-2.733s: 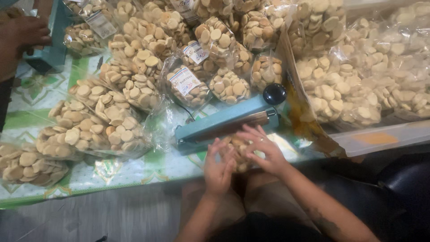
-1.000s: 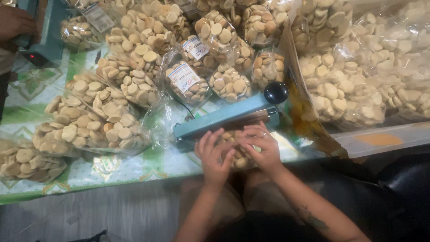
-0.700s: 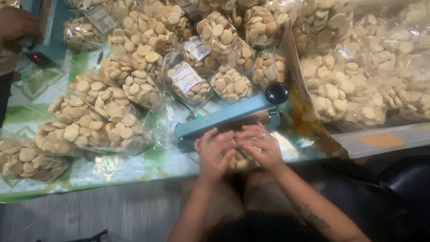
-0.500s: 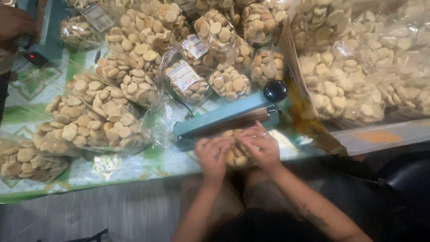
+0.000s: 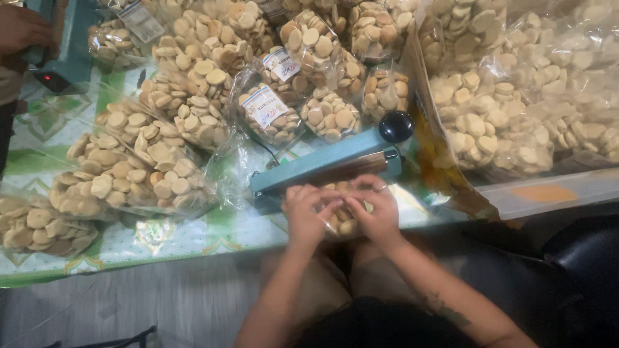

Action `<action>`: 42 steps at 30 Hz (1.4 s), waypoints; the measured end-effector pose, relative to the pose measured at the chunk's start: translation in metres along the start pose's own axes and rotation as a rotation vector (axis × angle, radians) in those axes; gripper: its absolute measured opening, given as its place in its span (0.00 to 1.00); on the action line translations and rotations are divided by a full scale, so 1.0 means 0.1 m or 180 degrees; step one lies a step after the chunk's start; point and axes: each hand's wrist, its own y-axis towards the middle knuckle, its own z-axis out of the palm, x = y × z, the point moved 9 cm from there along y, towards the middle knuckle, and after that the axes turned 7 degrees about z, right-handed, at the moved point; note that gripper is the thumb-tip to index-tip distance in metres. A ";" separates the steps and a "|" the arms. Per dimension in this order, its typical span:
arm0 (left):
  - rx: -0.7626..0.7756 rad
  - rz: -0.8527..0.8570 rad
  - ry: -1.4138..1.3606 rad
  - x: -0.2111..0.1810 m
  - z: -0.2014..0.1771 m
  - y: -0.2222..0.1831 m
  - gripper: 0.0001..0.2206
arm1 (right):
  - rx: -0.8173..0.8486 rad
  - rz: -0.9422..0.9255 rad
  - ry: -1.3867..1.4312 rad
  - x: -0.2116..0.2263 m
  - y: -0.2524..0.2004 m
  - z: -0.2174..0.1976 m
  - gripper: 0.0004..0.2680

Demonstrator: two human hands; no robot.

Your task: The person uses a heat-sealing machine to close plastic bags containing round crackers, then places the sealed bags into a large plastic bin.

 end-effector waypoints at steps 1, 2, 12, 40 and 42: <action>0.0068 0.0030 0.0054 0.00 0.00 0.02 0.08 | 0.0046 -0.0027 -0.0023 0.02 0.04 -0.02 0.04; 0.0122 0.0030 0.0010 0.00 0.01 0.04 0.08 | 0.0102 0.0029 0.0107 0.02 0.08 -0.05 0.06; 0.0190 0.0471 0.0029 -0.10 0.01 0.15 0.04 | 0.0642 -0.0067 -0.0519 0.01 0.29 -0.08 0.05; -0.0195 0.0154 -0.0027 0.00 -0.11 -0.20 0.02 | 0.0314 -0.0715 -0.0790 0.14 0.11 -0.22 0.02; -0.0172 0.0215 -0.0195 -0.03 -0.13 -0.18 0.06 | 0.0278 -0.0644 -0.0695 0.14 0.13 -0.23 0.02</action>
